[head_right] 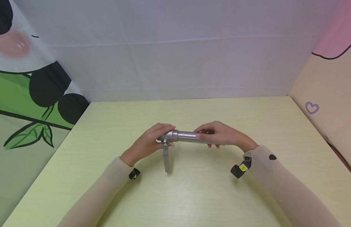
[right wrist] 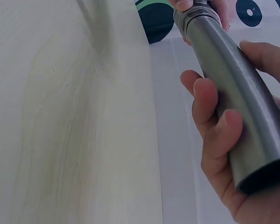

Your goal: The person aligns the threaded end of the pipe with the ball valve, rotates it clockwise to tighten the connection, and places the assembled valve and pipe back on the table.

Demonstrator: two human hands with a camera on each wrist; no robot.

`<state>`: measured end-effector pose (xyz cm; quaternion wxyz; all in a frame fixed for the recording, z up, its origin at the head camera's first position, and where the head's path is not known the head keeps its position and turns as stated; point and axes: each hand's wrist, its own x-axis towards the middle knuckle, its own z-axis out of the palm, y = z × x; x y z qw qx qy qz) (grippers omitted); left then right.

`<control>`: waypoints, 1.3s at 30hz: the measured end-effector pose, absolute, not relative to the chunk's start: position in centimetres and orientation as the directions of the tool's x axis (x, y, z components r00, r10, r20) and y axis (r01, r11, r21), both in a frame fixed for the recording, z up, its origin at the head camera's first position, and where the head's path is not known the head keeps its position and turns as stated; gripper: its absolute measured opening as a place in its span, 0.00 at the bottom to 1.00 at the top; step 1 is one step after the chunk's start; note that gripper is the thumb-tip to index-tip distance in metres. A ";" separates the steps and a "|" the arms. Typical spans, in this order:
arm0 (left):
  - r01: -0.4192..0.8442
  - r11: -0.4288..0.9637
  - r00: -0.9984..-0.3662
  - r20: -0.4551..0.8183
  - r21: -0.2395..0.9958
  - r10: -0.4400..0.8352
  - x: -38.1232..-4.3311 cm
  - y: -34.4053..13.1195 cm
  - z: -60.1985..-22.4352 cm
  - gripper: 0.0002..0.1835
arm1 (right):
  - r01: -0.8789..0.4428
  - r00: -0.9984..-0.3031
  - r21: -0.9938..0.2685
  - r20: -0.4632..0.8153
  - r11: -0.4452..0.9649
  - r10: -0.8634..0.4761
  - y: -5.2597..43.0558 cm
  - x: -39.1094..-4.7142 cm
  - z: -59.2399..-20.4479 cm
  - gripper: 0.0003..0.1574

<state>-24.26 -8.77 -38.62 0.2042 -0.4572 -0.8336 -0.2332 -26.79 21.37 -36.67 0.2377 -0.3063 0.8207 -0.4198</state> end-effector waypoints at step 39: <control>0.817 0.549 -0.548 0.539 0.179 0.640 -26.4 -5.2 -39.1 0.32 | -0.312 -0.737 -0.840 -0.081 0.443 -0.672 24.8 -30.6 -37.9 0.25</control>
